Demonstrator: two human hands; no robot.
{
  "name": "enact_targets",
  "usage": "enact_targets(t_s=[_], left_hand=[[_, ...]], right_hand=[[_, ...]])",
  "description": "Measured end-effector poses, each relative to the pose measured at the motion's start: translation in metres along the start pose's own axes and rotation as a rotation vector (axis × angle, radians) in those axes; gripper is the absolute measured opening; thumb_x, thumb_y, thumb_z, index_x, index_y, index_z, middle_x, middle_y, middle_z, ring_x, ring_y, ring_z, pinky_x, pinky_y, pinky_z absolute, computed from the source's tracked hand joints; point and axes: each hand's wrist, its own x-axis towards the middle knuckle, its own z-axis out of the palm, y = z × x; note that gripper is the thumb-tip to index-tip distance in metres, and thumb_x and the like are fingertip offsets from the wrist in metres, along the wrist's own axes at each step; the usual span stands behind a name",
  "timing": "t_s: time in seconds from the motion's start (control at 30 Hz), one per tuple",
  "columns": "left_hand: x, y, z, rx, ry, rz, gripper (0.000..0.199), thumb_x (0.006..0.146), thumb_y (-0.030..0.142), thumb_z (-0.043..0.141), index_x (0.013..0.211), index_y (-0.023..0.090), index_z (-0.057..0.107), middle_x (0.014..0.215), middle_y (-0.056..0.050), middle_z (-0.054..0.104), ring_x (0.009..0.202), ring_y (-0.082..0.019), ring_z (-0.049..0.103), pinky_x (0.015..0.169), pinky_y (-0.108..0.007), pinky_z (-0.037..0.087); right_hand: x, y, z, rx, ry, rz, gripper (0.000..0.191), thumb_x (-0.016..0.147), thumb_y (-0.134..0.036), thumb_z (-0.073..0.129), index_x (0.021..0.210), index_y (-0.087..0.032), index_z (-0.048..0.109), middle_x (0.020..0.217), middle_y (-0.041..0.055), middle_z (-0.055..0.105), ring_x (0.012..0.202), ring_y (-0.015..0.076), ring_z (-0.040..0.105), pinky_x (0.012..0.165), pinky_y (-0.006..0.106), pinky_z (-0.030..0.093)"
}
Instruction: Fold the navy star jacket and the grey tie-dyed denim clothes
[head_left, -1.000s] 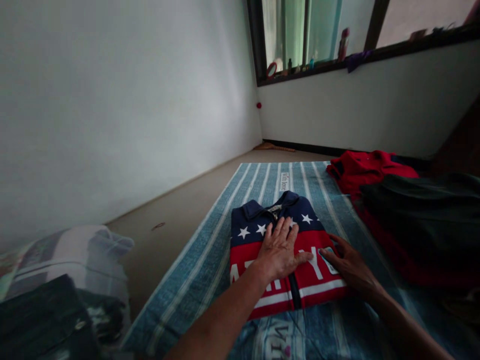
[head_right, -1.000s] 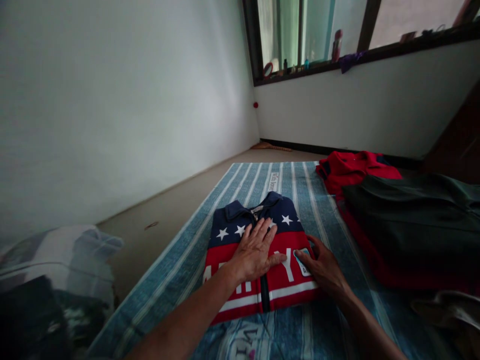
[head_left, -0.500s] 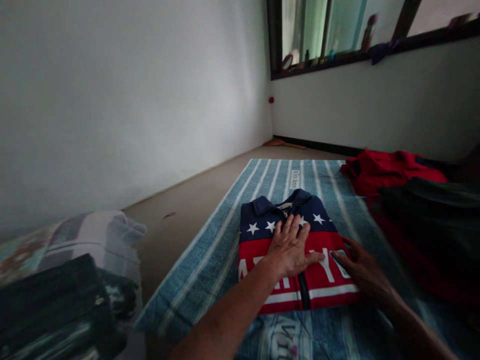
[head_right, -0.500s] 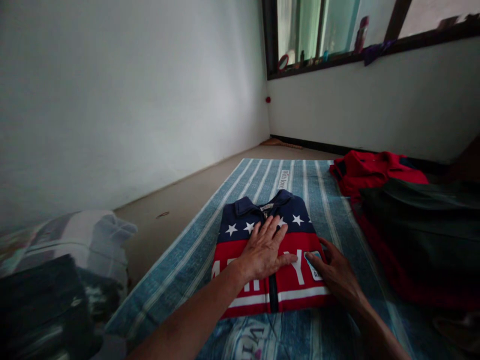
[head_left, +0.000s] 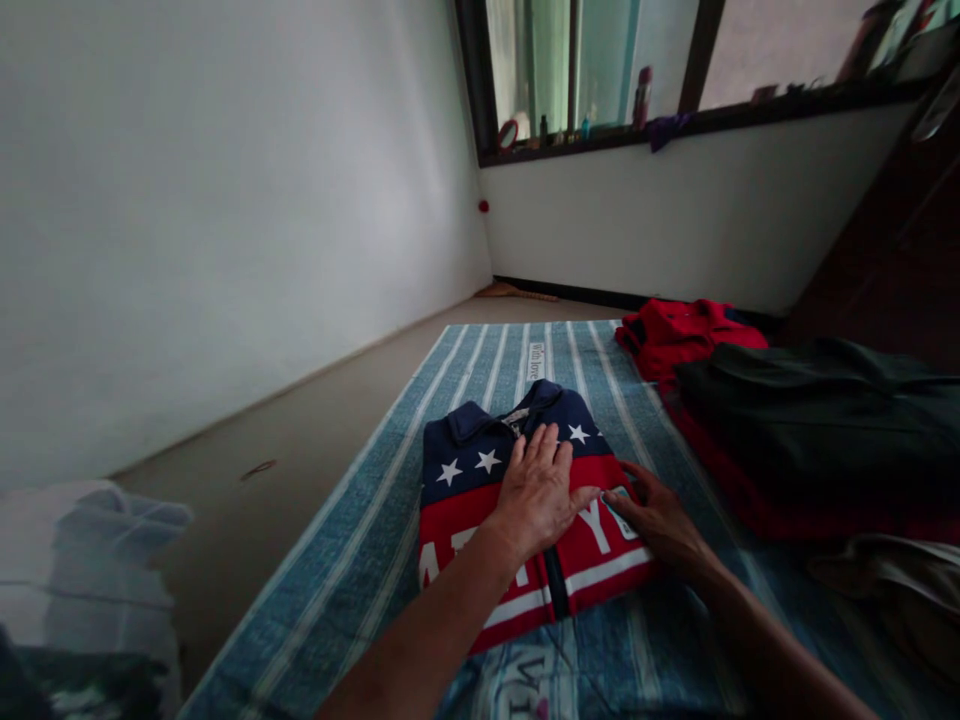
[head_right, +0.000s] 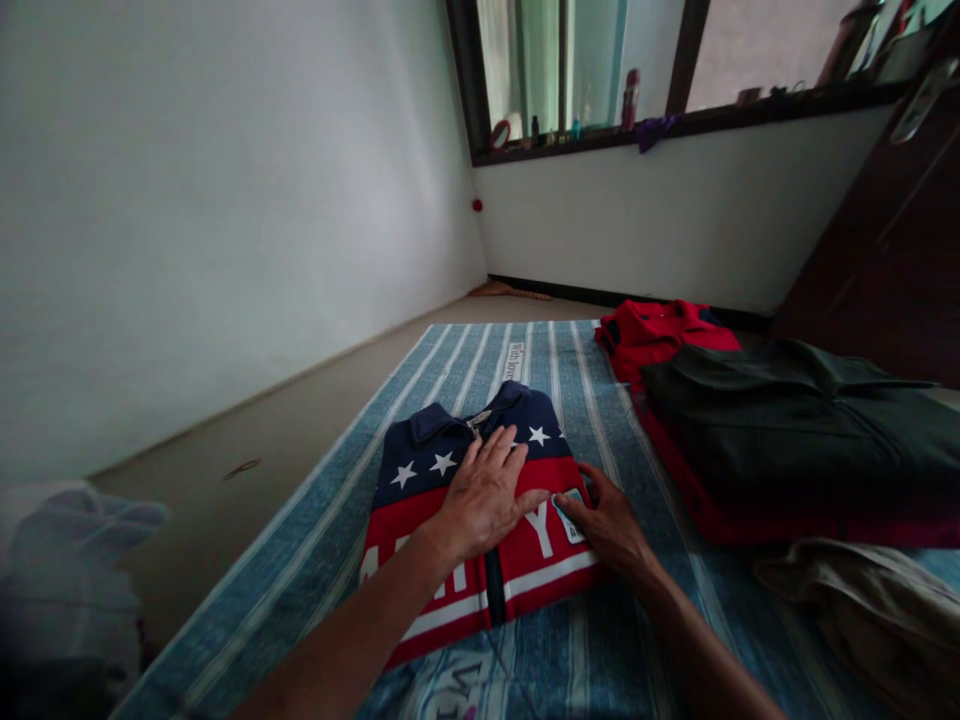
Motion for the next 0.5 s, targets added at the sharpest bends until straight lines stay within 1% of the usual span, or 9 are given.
enact_targets(t_s=[0.07,0.17,0.23,0.33,0.4,0.43,0.5], left_hand=[[0.009,0.004,0.003,0.006,0.022,0.042,0.067,0.093,0.059,0.029,0.139,0.012,0.042,0.154,-0.018,0.027,0.144,-0.030,0.020,0.115,-0.050,0.020],[0.018,0.004,0.009,-0.007,-0.017,0.041,0.066,0.093,0.058,0.031,0.140,0.013,0.040,0.154,-0.017,0.027,0.144,-0.030,0.020,0.114,-0.050,0.021],[0.021,0.001,0.012,-0.016,-0.045,0.035,0.067,0.093,0.058,0.029,0.141,0.013,0.039,0.155,-0.017,0.026,0.144,-0.030,0.019,0.114,-0.051,0.020],[0.021,-0.003,0.014,-0.014,-0.053,0.038,0.067,0.094,0.057,0.026,0.143,0.012,0.036,0.155,-0.017,0.025,0.145,-0.029,0.017,0.115,-0.051,0.018],[0.020,-0.004,0.014,-0.004,-0.048,0.038,0.067,0.094,0.057,0.026,0.143,0.012,0.036,0.155,-0.017,0.026,0.144,-0.029,0.019,0.114,-0.050,0.019],[0.019,-0.004,0.013,0.003,-0.042,0.040,0.067,0.094,0.057,0.027,0.143,0.012,0.037,0.154,-0.017,0.028,0.144,-0.029,0.020,0.114,-0.050,0.020],[0.019,-0.004,0.012,0.011,-0.031,0.044,0.066,0.094,0.057,0.027,0.142,0.013,0.038,0.154,-0.017,0.029,0.144,-0.029,0.021,0.114,-0.051,0.021]], right_hand=[[0.002,0.004,-0.001,0.002,-0.003,-0.015,0.070,0.073,-0.052,0.069,0.130,-0.018,0.047,0.108,0.0089,0.069,0.091,0.0282,0.069,0.073,0.037,0.058],[0.004,0.008,0.000,0.044,-0.015,-0.039,0.071,0.072,-0.052,0.069,0.130,-0.017,0.046,0.104,0.0078,0.070,0.088,0.0271,0.070,0.072,0.037,0.057],[0.003,0.010,0.001,0.069,-0.023,-0.057,0.070,0.074,-0.051,0.069,0.130,-0.017,0.045,0.099,0.0071,0.071,0.085,0.0262,0.070,0.071,0.037,0.057],[0.003,0.009,0.001,0.071,-0.031,-0.084,0.067,0.076,-0.048,0.067,0.131,-0.016,0.044,0.101,0.0067,0.071,0.085,0.0244,0.070,0.073,0.036,0.056],[0.006,0.006,-0.002,-0.002,-0.040,-0.077,0.064,0.078,-0.048,0.065,0.129,-0.015,0.046,0.099,0.0067,0.071,0.084,0.0241,0.069,0.071,0.035,0.055],[0.009,0.004,-0.004,-0.078,-0.024,-0.071,0.063,0.078,-0.049,0.064,0.128,-0.015,0.048,0.096,0.0067,0.071,0.082,0.0243,0.069,0.070,0.035,0.055],[0.019,-0.006,-0.008,-0.283,0.074,-0.085,0.060,0.077,-0.049,0.065,0.125,-0.015,0.053,0.093,0.0074,0.070,0.081,0.0246,0.068,0.068,0.035,0.054]])
